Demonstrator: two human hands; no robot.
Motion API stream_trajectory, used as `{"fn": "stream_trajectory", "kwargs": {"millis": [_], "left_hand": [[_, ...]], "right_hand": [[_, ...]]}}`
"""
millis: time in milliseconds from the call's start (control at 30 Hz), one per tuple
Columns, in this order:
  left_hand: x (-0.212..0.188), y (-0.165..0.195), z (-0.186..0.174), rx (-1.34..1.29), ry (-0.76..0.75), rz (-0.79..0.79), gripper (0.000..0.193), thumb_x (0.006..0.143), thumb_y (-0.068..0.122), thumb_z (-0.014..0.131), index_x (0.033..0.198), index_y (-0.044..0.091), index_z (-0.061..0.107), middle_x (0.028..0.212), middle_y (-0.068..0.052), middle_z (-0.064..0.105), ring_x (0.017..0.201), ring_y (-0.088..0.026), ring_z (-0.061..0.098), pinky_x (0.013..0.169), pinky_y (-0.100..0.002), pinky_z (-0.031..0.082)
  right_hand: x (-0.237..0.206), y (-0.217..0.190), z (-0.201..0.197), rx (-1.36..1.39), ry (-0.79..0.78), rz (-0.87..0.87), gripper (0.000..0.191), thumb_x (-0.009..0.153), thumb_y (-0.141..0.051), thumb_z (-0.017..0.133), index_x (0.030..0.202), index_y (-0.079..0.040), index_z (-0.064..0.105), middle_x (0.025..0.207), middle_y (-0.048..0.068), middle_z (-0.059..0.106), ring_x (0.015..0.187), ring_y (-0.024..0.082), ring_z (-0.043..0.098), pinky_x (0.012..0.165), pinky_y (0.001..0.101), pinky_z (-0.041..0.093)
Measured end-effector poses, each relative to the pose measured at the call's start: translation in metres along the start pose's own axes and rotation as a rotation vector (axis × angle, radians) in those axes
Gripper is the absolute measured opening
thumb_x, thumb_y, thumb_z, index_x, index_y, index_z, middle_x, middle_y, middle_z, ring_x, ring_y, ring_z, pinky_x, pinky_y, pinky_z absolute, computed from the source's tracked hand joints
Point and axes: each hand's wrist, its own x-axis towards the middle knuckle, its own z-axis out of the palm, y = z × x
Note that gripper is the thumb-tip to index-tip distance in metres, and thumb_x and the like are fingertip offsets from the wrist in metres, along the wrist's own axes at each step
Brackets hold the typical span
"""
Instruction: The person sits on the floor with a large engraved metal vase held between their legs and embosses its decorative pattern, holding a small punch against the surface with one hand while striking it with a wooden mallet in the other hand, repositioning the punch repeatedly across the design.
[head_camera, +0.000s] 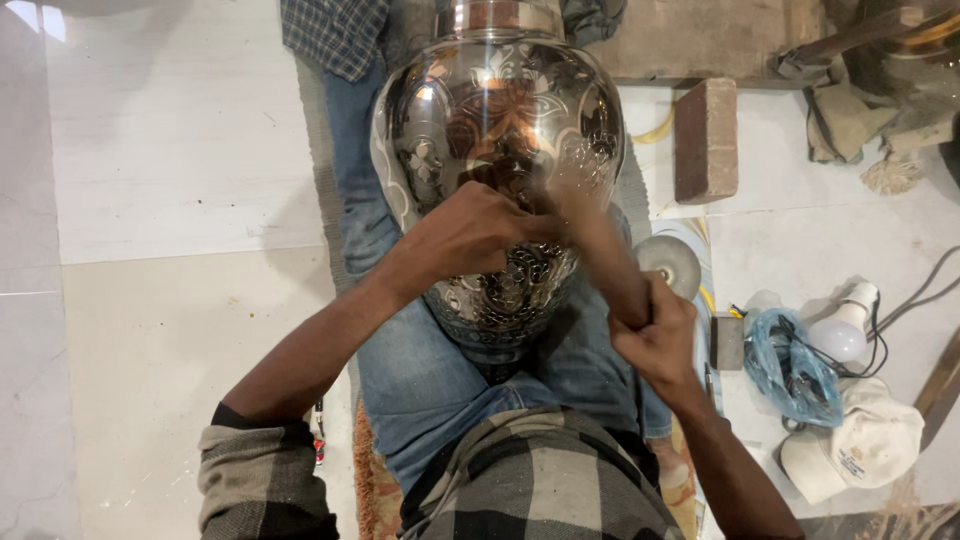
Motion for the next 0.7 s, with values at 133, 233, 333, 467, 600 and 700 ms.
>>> {"fn": "stream_trajectory", "kwargs": {"millis": [133, 233, 333, 467, 600, 700], "left_hand": [[-0.006, 0.000, 0.002, 0.032, -0.061, -0.074, 0.058, 0.071, -0.006, 0.071, 0.123, 0.019, 0.074, 0.074, -0.009, 0.074, 0.068, -0.024, 0.070, 0.059, -0.041, 0.053], [-0.017, 0.006, 0.010, 0.054, 0.260, -0.018, 0.056, 0.067, -0.005, 0.067, 0.118, 0.017, 0.071, 0.100, -0.007, 0.079, 0.082, -0.023, 0.074, 0.070, -0.036, 0.059], [-0.027, 0.014, 0.023, -0.003, 0.335, -0.197, 0.054, 0.073, -0.008, 0.067, 0.120, 0.017, 0.075, 0.092, -0.006, 0.080, 0.073, -0.021, 0.074, 0.062, -0.036, 0.058], [-0.038, 0.024, 0.046, -0.024, 0.590, -0.317, 0.053, 0.070, -0.004, 0.064, 0.122, 0.007, 0.071, 0.097, -0.011, 0.078, 0.082, -0.023, 0.077, 0.070, -0.034, 0.062], [-0.036, 0.036, 0.073, 0.022, 0.908, -0.439, 0.047, 0.077, -0.009, 0.056, 0.121, 0.002, 0.071, 0.101, -0.011, 0.079, 0.085, -0.023, 0.079, 0.075, -0.034, 0.063], [-0.032, 0.047, 0.090, -0.030, 1.073, -0.629, 0.039, 0.081, -0.009, 0.053, 0.111, 0.003, 0.075, 0.086, -0.009, 0.075, 0.068, -0.020, 0.072, 0.065, -0.032, 0.057]], "right_hand": [[0.016, -0.011, -0.007, -0.013, 0.025, -0.020, 0.023, 0.081, -0.001, 0.078, 0.097, 0.000, 0.061, 0.076, 0.011, 0.066, 0.067, 0.017, 0.067, 0.064, 0.0304, 0.052], [0.037, -0.031, -0.024, -0.115, -0.179, -0.010, 0.027, 0.075, 0.000, 0.076, 0.098, 0.002, 0.062, 0.075, 0.014, 0.066, 0.065, 0.020, 0.067, 0.062, 0.0322, 0.052], [0.068, -0.056, -0.029, 0.102, -0.189, -0.008, 0.025, 0.079, -0.004, 0.076, 0.100, 0.001, 0.063, 0.073, 0.013, 0.067, 0.062, 0.021, 0.068, 0.059, 0.0312, 0.055], [0.111, -0.081, -0.056, -0.526, -0.707, 0.007, 0.035, 0.070, -0.003, 0.077, 0.101, -0.003, 0.061, 0.061, 0.013, 0.066, 0.049, 0.027, 0.066, 0.051, 0.0377, 0.051], [0.128, -0.113, -0.048, -0.066, -0.500, -0.179, 0.030, 0.073, -0.004, 0.071, 0.097, -0.001, 0.055, 0.064, 0.014, 0.062, 0.053, 0.023, 0.064, 0.050, 0.0369, 0.050], [0.146, -0.141, -0.050, -0.243, -0.720, -0.224, 0.031, 0.074, -0.007, 0.069, 0.102, -0.006, 0.055, 0.062, 0.010, 0.063, 0.051, 0.021, 0.065, 0.045, 0.0389, 0.052]]}}
